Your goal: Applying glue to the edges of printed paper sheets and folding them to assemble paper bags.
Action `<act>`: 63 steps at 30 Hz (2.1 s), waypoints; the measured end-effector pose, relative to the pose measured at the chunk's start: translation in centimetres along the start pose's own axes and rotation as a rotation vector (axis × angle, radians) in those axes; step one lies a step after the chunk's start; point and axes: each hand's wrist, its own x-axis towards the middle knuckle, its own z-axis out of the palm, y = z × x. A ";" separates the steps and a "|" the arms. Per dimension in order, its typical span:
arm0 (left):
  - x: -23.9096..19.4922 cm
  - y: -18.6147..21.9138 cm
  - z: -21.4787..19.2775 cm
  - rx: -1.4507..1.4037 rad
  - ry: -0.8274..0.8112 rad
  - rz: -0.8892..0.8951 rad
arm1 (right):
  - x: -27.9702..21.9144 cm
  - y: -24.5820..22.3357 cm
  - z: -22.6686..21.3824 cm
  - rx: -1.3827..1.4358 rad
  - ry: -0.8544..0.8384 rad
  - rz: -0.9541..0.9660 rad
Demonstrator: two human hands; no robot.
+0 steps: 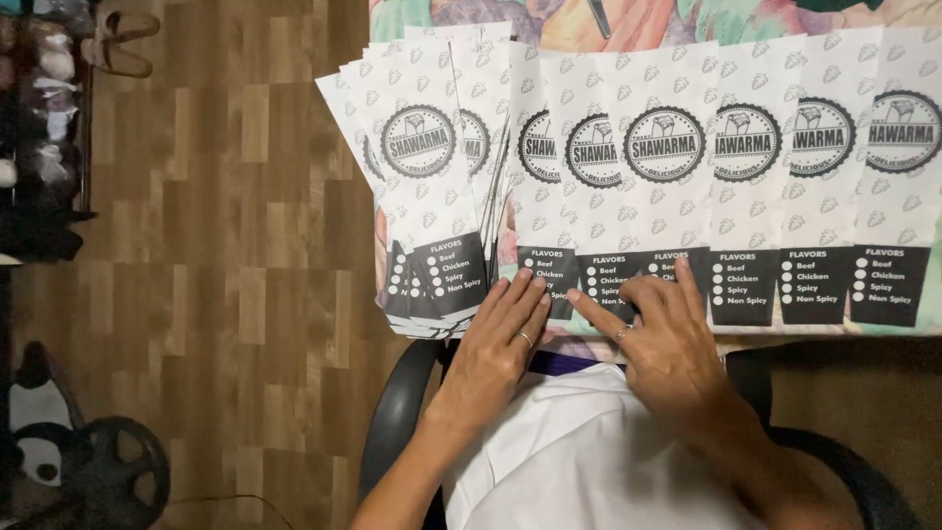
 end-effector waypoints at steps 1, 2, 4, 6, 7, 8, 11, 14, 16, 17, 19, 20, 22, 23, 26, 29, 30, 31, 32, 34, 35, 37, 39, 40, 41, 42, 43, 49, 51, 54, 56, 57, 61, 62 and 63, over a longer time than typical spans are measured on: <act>-0.1 0.0 0.1 0.003 0.002 -0.003 | 0.1 0.0 0.0 0.001 0.000 -0.004; -0.2 0.1 0.2 -0.023 0.020 -0.024 | 0.0 0.1 0.1 0.084 0.109 -0.024; -0.2 0.2 0.2 -0.050 0.038 -0.046 | 0.2 -0.3 -0.5 0.166 0.217 -0.042; -0.2 0.3 -0.1 -0.089 0.037 -0.058 | 0.7 -1.1 -1.8 0.307 0.284 -0.016; -0.2 0.2 -0.1 -0.090 0.039 -0.057 | 0.8 -1.2 -1.5 0.305 0.284 -0.017; -0.4 0.1 -0.2 -0.114 0.025 -0.055 | 0.8 -1.4 -1.3 0.314 0.353 -0.022; -0.8 -0.2 -0.2 -0.149 0.021 -0.046 | 1.4 -2.4 -0.2 0.347 0.477 -0.064; 0.0 0.0 0.1 -0.080 0.142 -0.038 | 1.7 -3.2 1.9 0.377 0.540 -0.093; 0.2 0.1 0.2 -0.001 0.254 -0.040 | 1.9 -3.4 2.9 0.384 0.545 -0.086; 0.1 0.0 0.2 -0.026 0.272 -0.046 | 2.1 -3.4 3.0 0.363 0.546 -0.112; 0.0 0.0 0.2 -0.053 0.290 -0.056 | 2.4 -3.5 2.9 0.345 0.543 -0.139; 0.0 0.0 0.2 -0.065 0.304 -0.039 | 2.5 -3.5 2.7 0.335 0.561 -0.158; 0.2 0.1 0.0 -0.079 0.319 -0.022 | 2.6 -3.5 2.6 0.325 0.578 -0.177; 0.3 0.1 -0.1 -0.088 0.314 -0.010 | 2.5 -3.4 2.7 0.301 0.571 -0.188; 0.5 0.0 -0.5 -0.089 0.314 0.007 | 2.6 -3.4 2.4 0.284 0.550 -0.195; 0.5 0.0 -0.5 -0.083 0.323 0.014 | 2.7 -3.4 2.0 0.287 0.532 -0.186; 0.5 0.0 -0.5 -0.083 0.326 0.017 | 2.7 -3.4 2.0 0.283 0.529 -0.179; 0.5 0.1 -0.4 -0.086 0.326 0.017 | 2.7 -3.4 2.0 0.282 0.528 -0.178; 0.5 0.1 -0.4 -0.091 0.323 0.006 | 2.7 -3.4 2.0 0.278 0.530 -0.180; 0.4 0.2 -0.2 -0.095 0.322 -0.007 | 2.8 -3.4 2.1 0.275 0.530 -0.184; 0.3 0.2 0.0 -0.114 0.333 -0.027 | 2.8 -3.4 2.2 0.282 0.524 -0.168; 0.3 0.4 0.2 -0.135 0.341 -0.048 | 2.7 -3.4 2.4 0.288 0.516 -0.150; 0.5 0.8 0.3 -0.205 0.361 -0.137 | 2.8 -3.5 2.6 0.349 0.522 -0.084; 0.4 0.9 0.8 -0.205 0.361 -0.138 | 2.7 -3.6 2.8 0.349 0.521 -0.083; 0.4 1.0 1.2 -0.227 0.396 -0.193 | 2.7 -3.6 2.9 0.399 0.522 -0.035; 0.4 1.1 1.7 -0.248 0.432 -0.247 | 2.7 -3.6 3.1 0.448 0.523 0.013; 0.5 1.2 1.4 -0.248 0.432 -0.246 | 2.8 -3.7 2.9 0.448 0.523 0.014; 1.1 2.1 0.9 -0.333 0.417 -0.395 | 3.0 -3.8 2.1 0.583 0.469 0.105; 1.0 2.1 1.6 -0.306 0.423 -0.412 | 2.9 -3.7 2.1 0.593 0.457 0.113; 0.9 1.8 1.9 -0.303 0.424 -0.406 | 3.1 -3.9 1.5 0.593 0.440 0.110; 0.6 1.8 1.5 -0.322 0.408 -0.388 | 2.9 -3.7 1.9 0.609 0.454 0.097; 0.5 1.8 1.3 -0.338 0.397 -0.371 | 2.9 -3.6 2.0 0.626 0.467 0.080; -0.6 1.8 2.1 -0.228 0.347 -0.295 | 2.2 -3.7 1.2 0.601 0.505 0.050; -1.2 1.5 2.5 -0.242 0.258 -0.233 | 1.9 -3.4 0.7 0.570 0.517 0.004; -1.8 1.2 2.9 -0.255 0.168 -0.173 | 1.5 -3.2 0.2 0.537 0.528 -0.042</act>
